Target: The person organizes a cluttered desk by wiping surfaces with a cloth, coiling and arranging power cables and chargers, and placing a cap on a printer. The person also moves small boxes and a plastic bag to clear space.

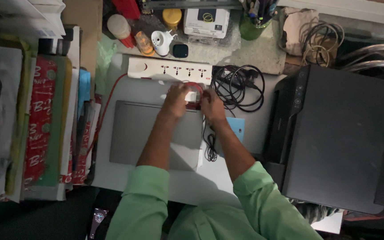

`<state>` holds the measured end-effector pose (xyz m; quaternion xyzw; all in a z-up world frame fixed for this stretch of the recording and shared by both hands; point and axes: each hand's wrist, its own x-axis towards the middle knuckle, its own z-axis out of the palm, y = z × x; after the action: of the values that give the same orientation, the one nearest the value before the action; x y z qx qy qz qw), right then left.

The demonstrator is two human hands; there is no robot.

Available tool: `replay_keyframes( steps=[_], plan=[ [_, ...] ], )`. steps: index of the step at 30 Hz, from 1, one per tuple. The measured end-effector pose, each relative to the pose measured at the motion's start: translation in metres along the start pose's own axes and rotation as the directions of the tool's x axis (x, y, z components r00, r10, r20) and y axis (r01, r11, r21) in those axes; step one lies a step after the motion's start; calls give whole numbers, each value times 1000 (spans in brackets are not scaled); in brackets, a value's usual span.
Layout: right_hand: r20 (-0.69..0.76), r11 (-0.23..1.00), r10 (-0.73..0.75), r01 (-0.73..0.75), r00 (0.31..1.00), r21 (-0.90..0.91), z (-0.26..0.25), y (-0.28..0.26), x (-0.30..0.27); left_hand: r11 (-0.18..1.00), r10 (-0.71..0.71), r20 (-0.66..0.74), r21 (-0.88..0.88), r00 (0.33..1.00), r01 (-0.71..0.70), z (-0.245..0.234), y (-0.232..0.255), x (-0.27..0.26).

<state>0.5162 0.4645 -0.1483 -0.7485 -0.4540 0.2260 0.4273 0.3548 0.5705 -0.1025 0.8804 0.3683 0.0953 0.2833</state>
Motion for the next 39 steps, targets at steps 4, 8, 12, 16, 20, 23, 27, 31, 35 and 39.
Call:
replay_keyframes(
  steps=[4, 8, 12, 16, 20, 23, 27, 31, 35, 39],
  plan=[
    [34, 996, -87, 86, 996, 36, -8, -6, 0, 997, -35, 32, 63, 999, 32, -1, 13, 2],
    [150, 958, 252, -268, 956, 101, -11, -24, 3, 1000, -10, 38, -6, 999, 10, -4, 4, -2],
    [88, 964, 240, -248, 967, 93, -10, -28, 1, 874, -275, 228, -346, 934, 341, -1, -12, -7],
    [28, 974, 202, -204, 979, 93, -4, -15, 3, 979, -40, 48, -199, 998, 49, 2, -20, -8],
    [77, 982, 154, -161, 985, 103, -2, 8, 3, 953, -85, 106, -280, 991, 112, 7, -13, -7],
    [170, 968, 176, -202, 970, 147, -7, 21, 6, 964, -124, 116, -220, 986, 147, 10, -3, -2],
    [203, 991, 119, -129, 972, 33, -15, 23, 6, 913, -35, -230, -403, 973, -62, 6, 4, -6],
    [264, 996, 56, -36, 963, -79, -17, 15, 1, 967, -251, -214, -88, 944, 238, 8, 3, -19],
    [203, 999, 31, -24, 979, -39, -12, 10, -5, 936, -338, -211, -179, 917, 304, 29, 2, -28],
    [53, 1000, 3, -3, 999, -10, -16, -4, -15, 951, -269, -331, -243, 904, 194, 37, 4, -41]
  ],
)
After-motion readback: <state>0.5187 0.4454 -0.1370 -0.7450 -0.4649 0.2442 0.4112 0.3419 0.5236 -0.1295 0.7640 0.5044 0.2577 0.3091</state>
